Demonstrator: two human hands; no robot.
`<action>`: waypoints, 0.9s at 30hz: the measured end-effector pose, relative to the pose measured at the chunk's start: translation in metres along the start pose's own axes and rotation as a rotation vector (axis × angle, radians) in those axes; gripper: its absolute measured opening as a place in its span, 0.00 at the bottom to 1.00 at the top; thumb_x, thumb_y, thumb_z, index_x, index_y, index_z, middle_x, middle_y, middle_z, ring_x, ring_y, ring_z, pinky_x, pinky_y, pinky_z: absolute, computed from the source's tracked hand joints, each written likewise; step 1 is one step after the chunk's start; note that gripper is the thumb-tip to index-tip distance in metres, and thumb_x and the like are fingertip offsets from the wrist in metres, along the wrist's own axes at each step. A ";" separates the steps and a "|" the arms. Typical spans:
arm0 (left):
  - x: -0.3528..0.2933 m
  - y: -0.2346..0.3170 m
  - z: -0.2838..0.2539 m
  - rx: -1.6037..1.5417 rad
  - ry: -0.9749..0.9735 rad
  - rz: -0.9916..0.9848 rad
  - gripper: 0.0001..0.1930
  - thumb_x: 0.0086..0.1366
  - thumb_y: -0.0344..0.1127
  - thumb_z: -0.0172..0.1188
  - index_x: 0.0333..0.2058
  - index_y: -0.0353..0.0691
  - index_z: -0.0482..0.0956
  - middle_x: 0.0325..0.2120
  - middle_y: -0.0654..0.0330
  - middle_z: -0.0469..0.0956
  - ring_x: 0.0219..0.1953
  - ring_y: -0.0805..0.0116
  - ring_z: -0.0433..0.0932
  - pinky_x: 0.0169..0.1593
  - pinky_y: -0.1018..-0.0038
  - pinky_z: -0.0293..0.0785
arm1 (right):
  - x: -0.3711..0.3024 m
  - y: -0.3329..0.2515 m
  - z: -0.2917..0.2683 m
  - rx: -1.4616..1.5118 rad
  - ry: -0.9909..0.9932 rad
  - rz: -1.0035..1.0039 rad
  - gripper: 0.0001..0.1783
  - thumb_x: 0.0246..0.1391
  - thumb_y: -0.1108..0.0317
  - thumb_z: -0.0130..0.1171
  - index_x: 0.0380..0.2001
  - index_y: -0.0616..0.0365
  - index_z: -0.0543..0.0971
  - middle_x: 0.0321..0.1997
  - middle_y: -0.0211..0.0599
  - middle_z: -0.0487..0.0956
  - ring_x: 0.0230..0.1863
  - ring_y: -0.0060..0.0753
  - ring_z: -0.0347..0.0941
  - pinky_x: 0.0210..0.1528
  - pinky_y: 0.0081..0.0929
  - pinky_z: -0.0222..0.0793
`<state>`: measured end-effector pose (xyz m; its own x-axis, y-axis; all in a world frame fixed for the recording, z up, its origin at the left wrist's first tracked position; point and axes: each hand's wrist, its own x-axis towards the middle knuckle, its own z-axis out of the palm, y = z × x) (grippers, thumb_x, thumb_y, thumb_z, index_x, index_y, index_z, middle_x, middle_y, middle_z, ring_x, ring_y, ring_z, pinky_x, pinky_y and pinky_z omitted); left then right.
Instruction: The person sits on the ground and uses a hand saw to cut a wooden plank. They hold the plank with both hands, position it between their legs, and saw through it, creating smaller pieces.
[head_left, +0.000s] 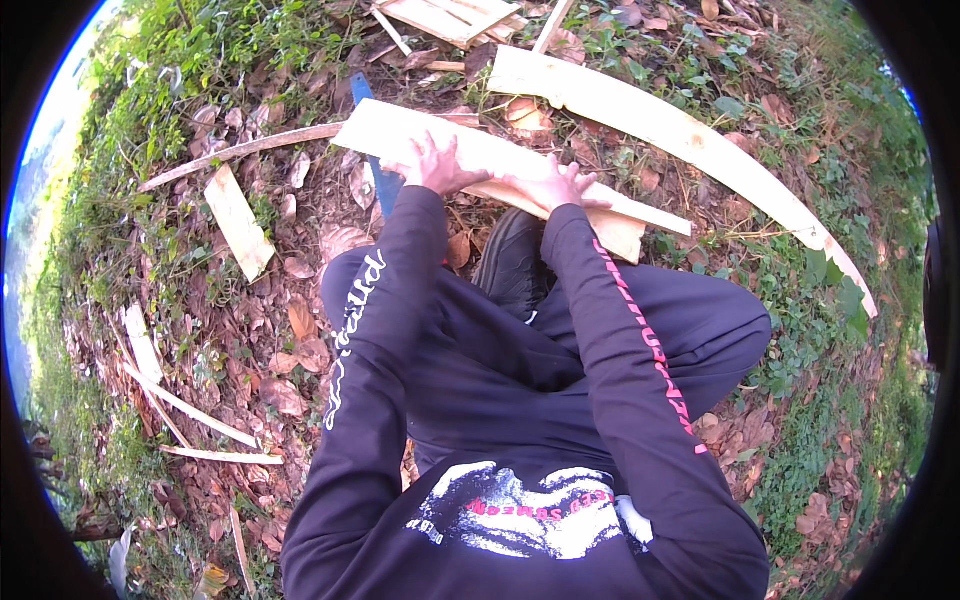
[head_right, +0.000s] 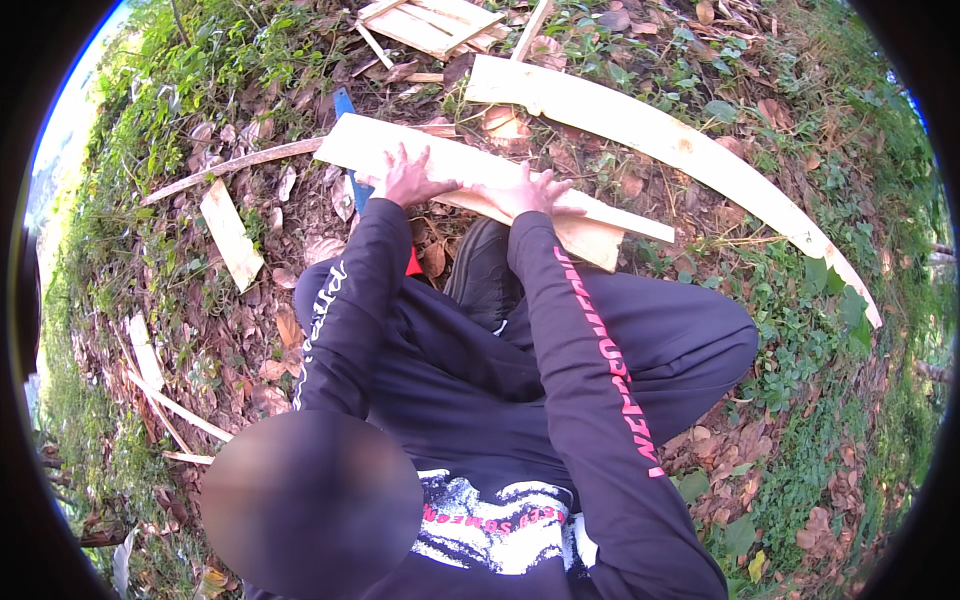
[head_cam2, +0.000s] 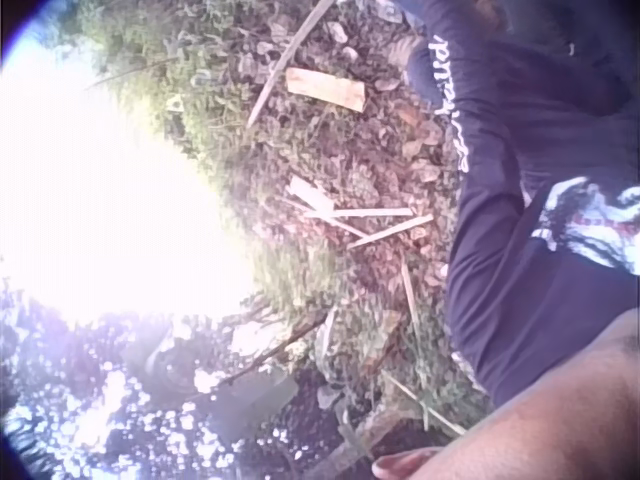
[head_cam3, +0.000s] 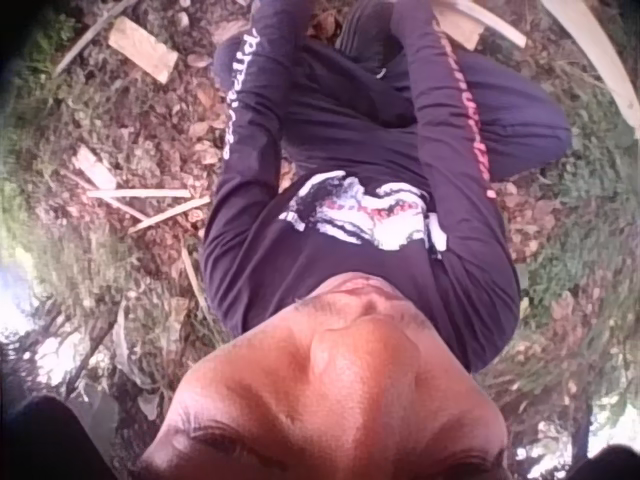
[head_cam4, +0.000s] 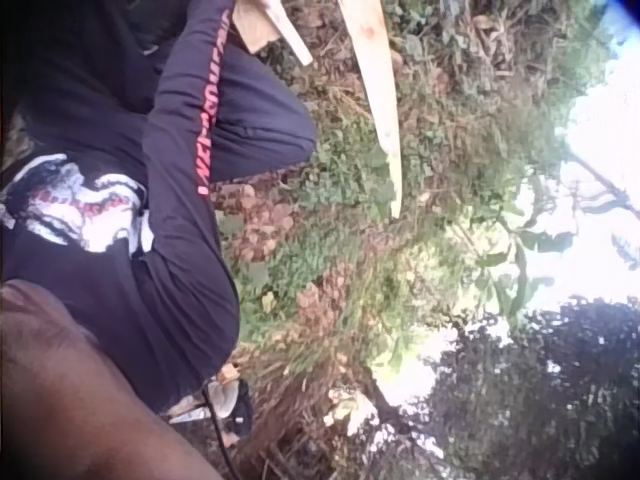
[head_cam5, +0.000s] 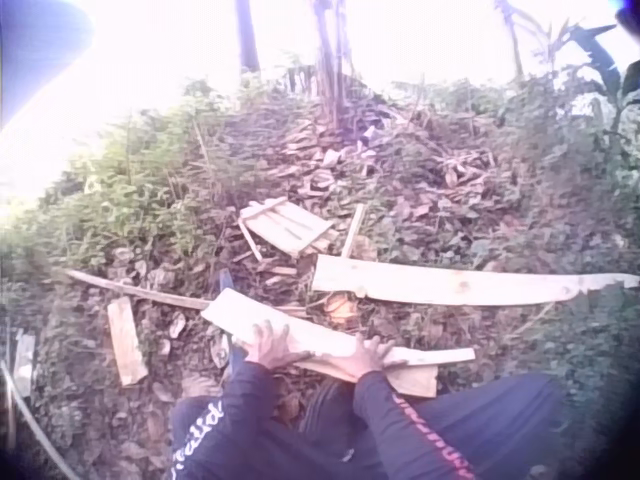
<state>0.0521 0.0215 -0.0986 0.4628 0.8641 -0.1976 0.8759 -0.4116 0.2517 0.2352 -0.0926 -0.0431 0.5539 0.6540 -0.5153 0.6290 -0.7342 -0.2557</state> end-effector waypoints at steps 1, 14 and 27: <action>-0.001 0.002 0.000 -0.001 0.007 -0.002 0.65 0.42 0.85 0.51 0.65 0.33 0.58 0.63 0.21 0.49 0.69 0.29 0.42 0.70 0.43 0.28 | -0.004 -0.001 -0.003 -0.011 0.010 0.006 0.69 0.27 0.14 0.55 0.71 0.40 0.54 0.76 0.53 0.44 0.74 0.70 0.26 0.63 0.83 0.19; -0.017 0.023 -0.030 -0.013 -0.080 -0.075 0.64 0.42 0.86 0.50 0.68 0.40 0.56 0.65 0.24 0.45 0.68 0.23 0.37 0.67 0.36 0.32 | 0.006 0.002 0.003 -0.056 0.003 0.026 0.68 0.29 0.15 0.56 0.71 0.40 0.54 0.75 0.55 0.44 0.74 0.71 0.27 0.59 0.88 0.21; 0.005 -0.010 0.021 0.091 0.084 -0.070 0.64 0.38 0.87 0.52 0.69 0.51 0.55 0.70 0.42 0.44 0.69 0.26 0.33 0.55 0.17 0.29 | 0.005 -0.003 0.007 -0.021 -0.016 -0.028 0.69 0.28 0.14 0.56 0.71 0.40 0.54 0.75 0.56 0.44 0.74 0.73 0.27 0.65 0.80 0.24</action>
<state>0.0483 0.0235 -0.1223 0.3908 0.9112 -0.1303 0.9160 -0.3711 0.1526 0.2323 -0.0889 -0.0505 0.5271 0.6711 -0.5214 0.6556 -0.7115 -0.2530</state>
